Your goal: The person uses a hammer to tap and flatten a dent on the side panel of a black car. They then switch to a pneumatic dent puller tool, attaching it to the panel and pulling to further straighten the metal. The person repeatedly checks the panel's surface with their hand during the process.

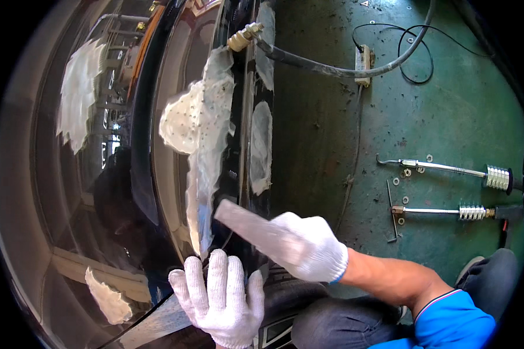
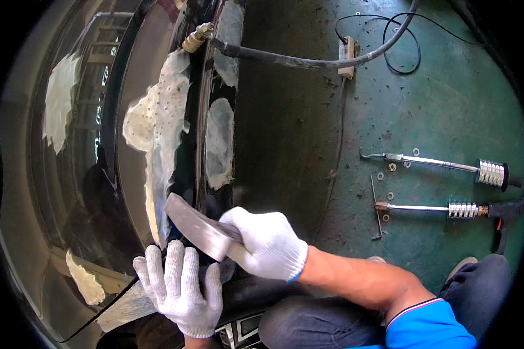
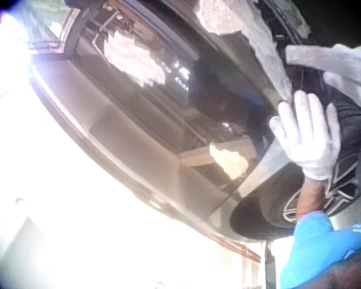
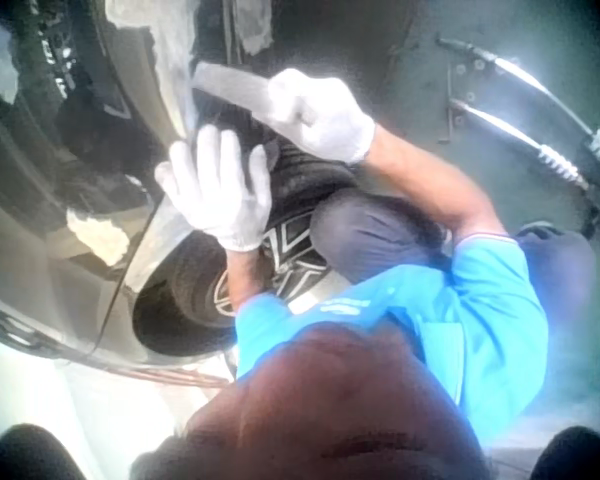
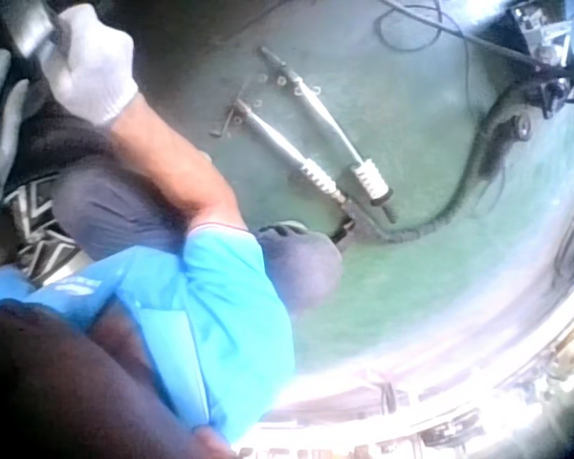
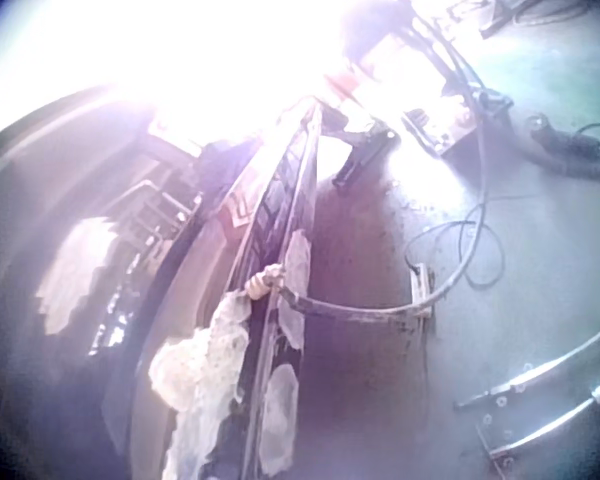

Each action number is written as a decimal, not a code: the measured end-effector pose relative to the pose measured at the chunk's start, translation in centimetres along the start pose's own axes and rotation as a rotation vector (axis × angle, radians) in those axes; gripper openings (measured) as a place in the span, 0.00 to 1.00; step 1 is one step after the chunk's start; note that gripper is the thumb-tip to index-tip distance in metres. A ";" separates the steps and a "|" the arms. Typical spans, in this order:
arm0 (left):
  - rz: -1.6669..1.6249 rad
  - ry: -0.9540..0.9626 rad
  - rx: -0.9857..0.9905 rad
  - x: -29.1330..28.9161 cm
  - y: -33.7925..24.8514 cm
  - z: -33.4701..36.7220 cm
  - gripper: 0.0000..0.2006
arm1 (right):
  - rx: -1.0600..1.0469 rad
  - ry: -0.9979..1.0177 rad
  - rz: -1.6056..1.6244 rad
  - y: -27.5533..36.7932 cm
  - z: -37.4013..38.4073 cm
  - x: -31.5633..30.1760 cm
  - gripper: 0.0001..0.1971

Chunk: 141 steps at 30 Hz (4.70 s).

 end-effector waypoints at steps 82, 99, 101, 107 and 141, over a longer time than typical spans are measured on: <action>-0.142 0.530 1.023 0.1 6.3 1.3 0.33 | 1.072 -0.809 0.006 17.7 0.7 11.1 0.21; -0.012 0.500 0.996 1.1 4.0 -1.8 0.31 | 1.206 -0.897 0.164 18.8 4.0 12.3 0.16; -0.084 0.389 0.881 5.1 2.6 -4.0 0.30 | 1.200 -1.010 0.242 19.1 4.0 12.5 0.16; -0.030 0.406 0.919 3.7 3.6 -3.2 0.26 | 1.106 -0.902 0.028 18.1 2.4 11.9 0.21; -2.315 1.303 -1.029 7.6 4.4 -0.4 0.19 | 1.144 -0.824 0.005 18.9 5.7 10.2 0.27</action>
Point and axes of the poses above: each hand's wrist, its own z-axis towards the middle knuckle, its own x-axis out of the palm, y = z × x, the point moved 4 cm from there along z, towards the middle knuckle, and after that the axes turned 8 degrees about z, right-handed, at the moved point
